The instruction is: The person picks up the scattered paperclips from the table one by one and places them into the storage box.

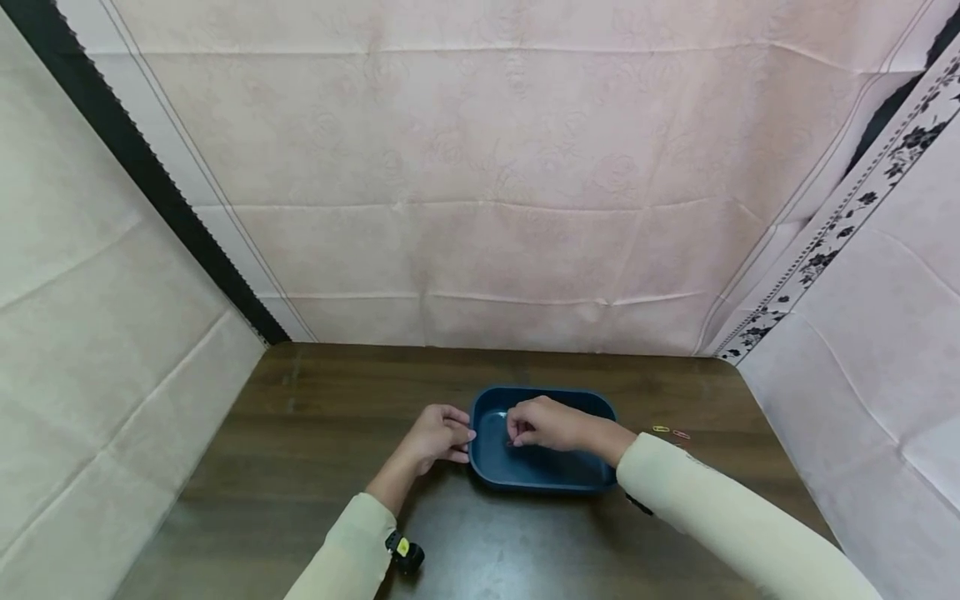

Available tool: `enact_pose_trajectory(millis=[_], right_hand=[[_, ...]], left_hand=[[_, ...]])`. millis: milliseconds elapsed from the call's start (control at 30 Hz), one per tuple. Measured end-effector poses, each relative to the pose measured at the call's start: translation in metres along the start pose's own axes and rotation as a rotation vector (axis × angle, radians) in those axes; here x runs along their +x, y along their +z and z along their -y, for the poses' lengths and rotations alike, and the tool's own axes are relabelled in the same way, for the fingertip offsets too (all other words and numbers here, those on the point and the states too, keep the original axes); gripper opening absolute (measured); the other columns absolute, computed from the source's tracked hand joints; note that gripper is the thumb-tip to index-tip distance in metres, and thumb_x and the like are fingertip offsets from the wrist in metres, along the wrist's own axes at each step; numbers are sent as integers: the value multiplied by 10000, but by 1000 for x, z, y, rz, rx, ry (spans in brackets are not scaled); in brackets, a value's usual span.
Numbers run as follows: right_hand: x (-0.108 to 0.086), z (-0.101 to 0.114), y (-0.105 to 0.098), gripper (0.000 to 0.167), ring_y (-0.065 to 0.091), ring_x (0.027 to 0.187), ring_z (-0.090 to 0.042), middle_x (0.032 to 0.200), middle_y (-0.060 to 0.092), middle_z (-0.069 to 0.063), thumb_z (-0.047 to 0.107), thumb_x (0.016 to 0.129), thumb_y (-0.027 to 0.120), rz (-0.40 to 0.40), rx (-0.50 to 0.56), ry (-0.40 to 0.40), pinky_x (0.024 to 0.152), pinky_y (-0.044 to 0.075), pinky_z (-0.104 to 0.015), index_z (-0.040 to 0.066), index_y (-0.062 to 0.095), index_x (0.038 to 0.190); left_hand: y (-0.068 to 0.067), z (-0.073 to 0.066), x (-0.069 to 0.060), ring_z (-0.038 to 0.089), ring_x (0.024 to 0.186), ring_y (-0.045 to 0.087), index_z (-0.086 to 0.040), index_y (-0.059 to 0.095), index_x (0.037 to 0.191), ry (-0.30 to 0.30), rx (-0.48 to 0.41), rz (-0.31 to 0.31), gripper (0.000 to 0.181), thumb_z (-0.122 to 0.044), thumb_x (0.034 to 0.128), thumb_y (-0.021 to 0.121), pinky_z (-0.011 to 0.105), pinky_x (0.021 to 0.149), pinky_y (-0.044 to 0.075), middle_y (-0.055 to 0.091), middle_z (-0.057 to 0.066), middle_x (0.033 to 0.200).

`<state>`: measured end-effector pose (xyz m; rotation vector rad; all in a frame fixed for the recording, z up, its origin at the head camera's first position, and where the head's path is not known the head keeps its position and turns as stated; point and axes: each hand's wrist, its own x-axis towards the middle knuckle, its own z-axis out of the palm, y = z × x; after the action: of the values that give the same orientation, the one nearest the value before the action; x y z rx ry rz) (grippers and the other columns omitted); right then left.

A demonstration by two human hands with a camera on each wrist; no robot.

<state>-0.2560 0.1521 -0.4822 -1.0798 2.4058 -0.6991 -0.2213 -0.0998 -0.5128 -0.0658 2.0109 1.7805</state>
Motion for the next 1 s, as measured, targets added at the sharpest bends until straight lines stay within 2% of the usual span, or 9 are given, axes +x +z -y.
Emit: enact_pose_trajectory(millis=[433,733,1000], right_hand=[[24,0,16,39,586,780,-39,883,643,73,193,997,696,96,-16,-10,727,549,-185,171,683,969],[28,-4,22,45,597,778,-39,879,635,78,192,997,700,171,-3,20,715,557,-191,204,689,955],[31,-4,23,43,600,781,-43,883,646,68,185,997,698,196,-21,23,715,554,-199,192,703,955]], left_hand=[[-3,-2,1,201,788,681,79,555,1297,-9,-17,16,314,-45,1016,622,356,737,665,654,186,1016],[-2,1,1,205,796,680,86,541,1312,-12,-22,27,336,-40,1012,623,349,737,664,654,205,1035],[-2,0,0,198,794,677,86,545,1311,-12,-26,23,330,-33,1013,621,347,731,665,652,201,1030]])
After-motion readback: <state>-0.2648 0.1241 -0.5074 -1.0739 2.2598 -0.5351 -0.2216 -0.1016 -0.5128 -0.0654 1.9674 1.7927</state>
